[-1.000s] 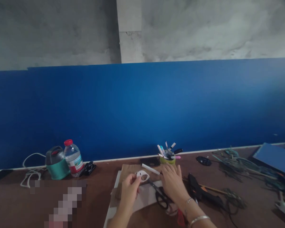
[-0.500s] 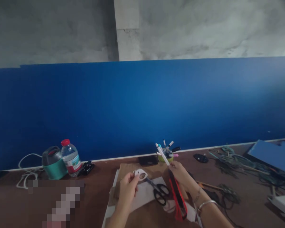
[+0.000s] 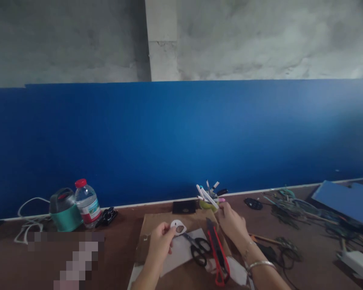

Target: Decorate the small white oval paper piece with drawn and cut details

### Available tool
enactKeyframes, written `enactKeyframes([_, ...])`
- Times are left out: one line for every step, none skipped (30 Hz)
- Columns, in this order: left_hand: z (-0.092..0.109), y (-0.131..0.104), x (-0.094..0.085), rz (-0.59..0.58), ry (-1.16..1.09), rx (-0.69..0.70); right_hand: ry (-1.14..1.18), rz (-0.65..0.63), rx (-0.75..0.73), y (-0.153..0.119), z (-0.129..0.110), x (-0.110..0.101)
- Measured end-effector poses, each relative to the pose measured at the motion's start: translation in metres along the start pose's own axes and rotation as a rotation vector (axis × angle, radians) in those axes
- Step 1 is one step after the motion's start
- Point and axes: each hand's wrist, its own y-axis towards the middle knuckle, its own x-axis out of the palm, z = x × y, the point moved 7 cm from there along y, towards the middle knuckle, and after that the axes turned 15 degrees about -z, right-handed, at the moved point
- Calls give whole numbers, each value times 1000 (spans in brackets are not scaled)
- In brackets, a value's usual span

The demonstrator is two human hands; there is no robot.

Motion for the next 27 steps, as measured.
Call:
enactKeyframes([0, 1, 0, 2, 2, 4, -34, 3, 30, -2, 2, -5])
enactKeyframes([-1, 1, 0, 3, 3, 5, -74, 1, 59, -5, 3, -11])
enactKeyframes([-2, 2, 0, 3, 1, 6, -108, 6, 84, -7, 3, -16])
enactKeyframes([-2, 2, 0, 0, -2, 8, -136, 26, 99, -9, 3, -22])
enactKeyframes([-2, 2, 0, -2, -4, 11, -146, 56, 98, -10, 2, -27])
enactKeyframes([-1, 2, 0, -3, -5, 14, -137, 92, 84, -11, 1, -31])
enactKeyframes([0, 2, 0, -3, -6, 17, -110, 125, 59, -11, 0, -33])
enactKeyframes([2, 1, 0, 0, -7, 24, -65, 149, 27, -9, 0, -33])
enactKeyframes([4, 0, 0, 2, -8, 31, -6, 163, -9, -7, 0, -31])
enactKeyframes([6, -1, 0, 3, -10, 43, 63, 170, -46, -4, 2, -28])
enactKeyframes([8, -1, 1, 2, -14, 57, 139, 175, -82, -1, 3, -24])
enactKeyframes([10, -2, 1, -2, -20, 71, 208, 183, -124, 2, 4, -20])
enactKeyframes([12, -2, 1, -6, -26, 86, 253, 195, -162, 4, 5, -17])
enactKeyframes([13, -2, 2, -9, -33, 98, 268, 204, -190, 6, 5, -14])
enactKeyframes([13, -1, 2, -10, -41, 108, 265, 211, -207, 7, 5, -12])
enactKeyframes([12, -1, 2, -8, -50, 114, 244, 213, -210, 8, 4, -11])
enactKeyframes([11, 0, 1, -6, -60, 116, 208, 208, -201, 9, 3, -9])
enactKeyframes([9, 2, 1, -6, -72, 117, 165, 201, -183, 9, 1, -8])
enactKeyframes([7, 3, 0, -6, -86, 118, 125, 192, -166, 10, -1, -8])
enactKeyframes([4, 4, 0, -7, -103, 118, 88, 182, -153, 12, -3, -7])
enactKeyframes([2, 6, 0, -7, -121, 116, 53, 173, -143, 14, -7, -7])
enactKeyframes([0, 7, -1, -7, -141, 116, 26, 166, -138, 16, -10, -6])
enactKeyframes([-2, 8, -1, -7, -162, 116, 13, 162, -137, 18, -14, -5])
enactKeyframes([-4, 9, -1, -9, -185, 116, 6, 158, -137, 20, -17, -5])
enactKeyframes([-5, 10, -1, -13, -209, 116, -4, 154, -138, 22, -21, -4])
enactKeyframes([-6, 11, -1, -21, -231, 116, -12, 150, -139, 23, -24, -3])
enactKeyframes([-6, 11, 0, -26, -251, 118, -19, 146, -140, 23, -26, -2])
